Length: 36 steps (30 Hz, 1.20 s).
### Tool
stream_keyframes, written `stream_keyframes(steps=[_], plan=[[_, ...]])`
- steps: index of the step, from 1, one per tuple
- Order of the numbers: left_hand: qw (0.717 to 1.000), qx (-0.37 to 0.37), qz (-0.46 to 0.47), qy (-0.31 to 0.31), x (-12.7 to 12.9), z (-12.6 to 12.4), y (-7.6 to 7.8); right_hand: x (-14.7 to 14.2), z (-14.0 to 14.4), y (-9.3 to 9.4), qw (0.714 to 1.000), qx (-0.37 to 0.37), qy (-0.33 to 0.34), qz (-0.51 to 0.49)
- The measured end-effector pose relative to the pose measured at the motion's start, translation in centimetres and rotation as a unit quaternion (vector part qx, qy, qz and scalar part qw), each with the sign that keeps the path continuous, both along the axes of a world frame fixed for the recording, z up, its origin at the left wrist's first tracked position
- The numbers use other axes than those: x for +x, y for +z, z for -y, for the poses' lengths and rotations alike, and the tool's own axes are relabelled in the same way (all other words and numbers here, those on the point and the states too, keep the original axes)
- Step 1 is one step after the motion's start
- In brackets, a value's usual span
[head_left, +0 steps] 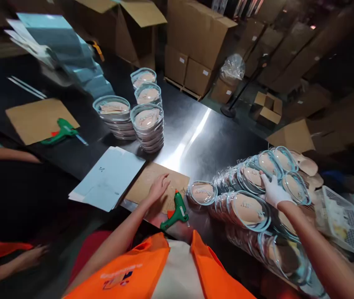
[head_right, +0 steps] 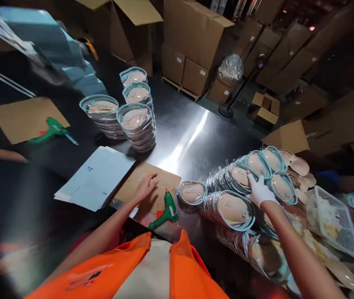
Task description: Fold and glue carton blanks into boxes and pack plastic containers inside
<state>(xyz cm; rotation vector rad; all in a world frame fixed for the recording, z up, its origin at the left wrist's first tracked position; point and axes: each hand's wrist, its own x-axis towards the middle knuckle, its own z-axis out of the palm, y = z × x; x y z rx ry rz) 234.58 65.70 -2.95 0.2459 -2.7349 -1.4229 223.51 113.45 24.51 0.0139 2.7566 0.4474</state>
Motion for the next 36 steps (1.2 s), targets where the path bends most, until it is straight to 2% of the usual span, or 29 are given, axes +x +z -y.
stream_keyframes(steps=[5,9,11,13,15,18,20,22,24,29,36], plan=[[0.997,0.040,0.014,-0.064,-0.8,-2.9,-0.8,-0.6,2.4,-1.3,0.999,-0.014,-0.030,-0.024],[0.997,0.047,0.004,-0.055,-1.0,-2.9,-0.7,-3.8,6.9,-1.7,0.999,-0.015,-0.005,-0.032],[0.999,0.043,-0.012,-0.014,-1.8,-1.3,-0.3,-6.2,10.0,-1.8,0.999,-0.023,0.019,-0.042],[0.997,0.034,-0.037,0.050,-3.5,1.3,0.6,-9.0,13.7,-1.9,0.997,-0.036,0.040,-0.055],[0.990,0.021,-0.070,0.125,-6.1,4.6,2.0,-11.7,17.9,-1.9,0.995,-0.050,0.056,-0.067],[0.967,-0.004,-0.131,0.217,-10.8,9.5,5.1,-15.5,24.7,-2.0,0.991,-0.075,0.078,-0.083],[0.955,-0.027,-0.170,0.239,-13.7,11.9,7.3,-17.6,29.2,-2.1,0.987,-0.097,0.097,-0.089],[0.952,-0.057,-0.197,0.225,-15.9,13.4,9.0,-19.4,33.3,-2.2,0.981,-0.117,0.120,-0.092],[0.954,-0.080,-0.208,0.201,-17.2,14.4,9.9,-21.0,36.9,-2.4,0.976,-0.132,0.149,-0.091],[0.956,-0.090,-0.206,0.188,-17.5,16.4,9.8,-23.7,43.8,-3.2,0.956,-0.166,0.227,-0.084],[0.946,-0.100,-0.228,0.208,-15.6,20.4,8.7,-25.9,48.0,-4.0,0.930,-0.204,0.297,-0.074]])
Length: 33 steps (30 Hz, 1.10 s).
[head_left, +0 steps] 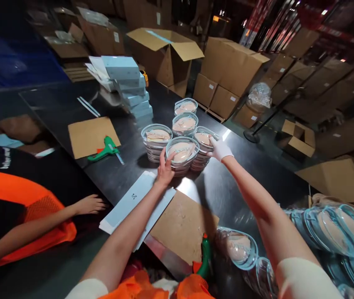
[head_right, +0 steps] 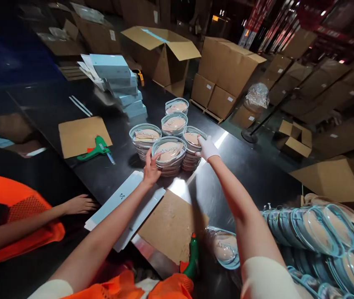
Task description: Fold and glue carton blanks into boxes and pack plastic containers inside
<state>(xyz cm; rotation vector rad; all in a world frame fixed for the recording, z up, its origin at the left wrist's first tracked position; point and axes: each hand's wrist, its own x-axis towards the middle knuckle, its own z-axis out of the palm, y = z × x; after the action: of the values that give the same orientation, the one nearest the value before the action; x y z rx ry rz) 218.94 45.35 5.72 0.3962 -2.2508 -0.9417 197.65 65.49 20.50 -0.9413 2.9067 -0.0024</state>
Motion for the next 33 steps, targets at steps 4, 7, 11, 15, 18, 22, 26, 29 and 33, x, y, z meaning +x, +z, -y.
stream_keyframes(steps=[4,7,11,15,18,22,26,29,33], plan=[[0.999,-0.015,-0.048,-0.009,0.2,1.7,-0.6,-1.4,1.5,-0.5,0.999,-0.020,0.044,0.004],[0.996,-0.016,-0.082,0.014,-0.3,2.4,-0.9,-2.7,2.6,-1.2,0.997,-0.035,0.069,0.004],[0.994,-0.005,-0.101,0.047,-1.6,2.6,-0.9,-4.1,4.2,-2.1,0.994,-0.054,0.093,0.010],[0.993,0.016,-0.094,0.073,-2.6,2.6,-0.7,-5.5,5.8,-2.2,0.990,-0.072,0.119,0.026],[0.994,0.033,-0.075,0.074,-2.8,2.2,-0.2,-5.8,6.7,-1.4,0.988,-0.077,0.130,0.033],[0.993,0.058,-0.029,0.094,-2.2,1.2,1.5,-3.2,7.6,0.1,0.993,-0.070,0.095,0.026],[0.998,0.023,-0.013,0.060,-1.9,1.4,2.6,0.9,6.7,-0.1,0.997,-0.059,-0.009,-0.058],[0.996,-0.038,-0.055,0.051,-0.4,2.0,1.7,5.1,0.8,-0.5,0.995,-0.036,-0.002,-0.096],[0.993,-0.099,-0.050,0.034,6.8,1.7,-2.3,10.9,-15.9,1.5,0.994,0.058,-0.013,-0.088]])
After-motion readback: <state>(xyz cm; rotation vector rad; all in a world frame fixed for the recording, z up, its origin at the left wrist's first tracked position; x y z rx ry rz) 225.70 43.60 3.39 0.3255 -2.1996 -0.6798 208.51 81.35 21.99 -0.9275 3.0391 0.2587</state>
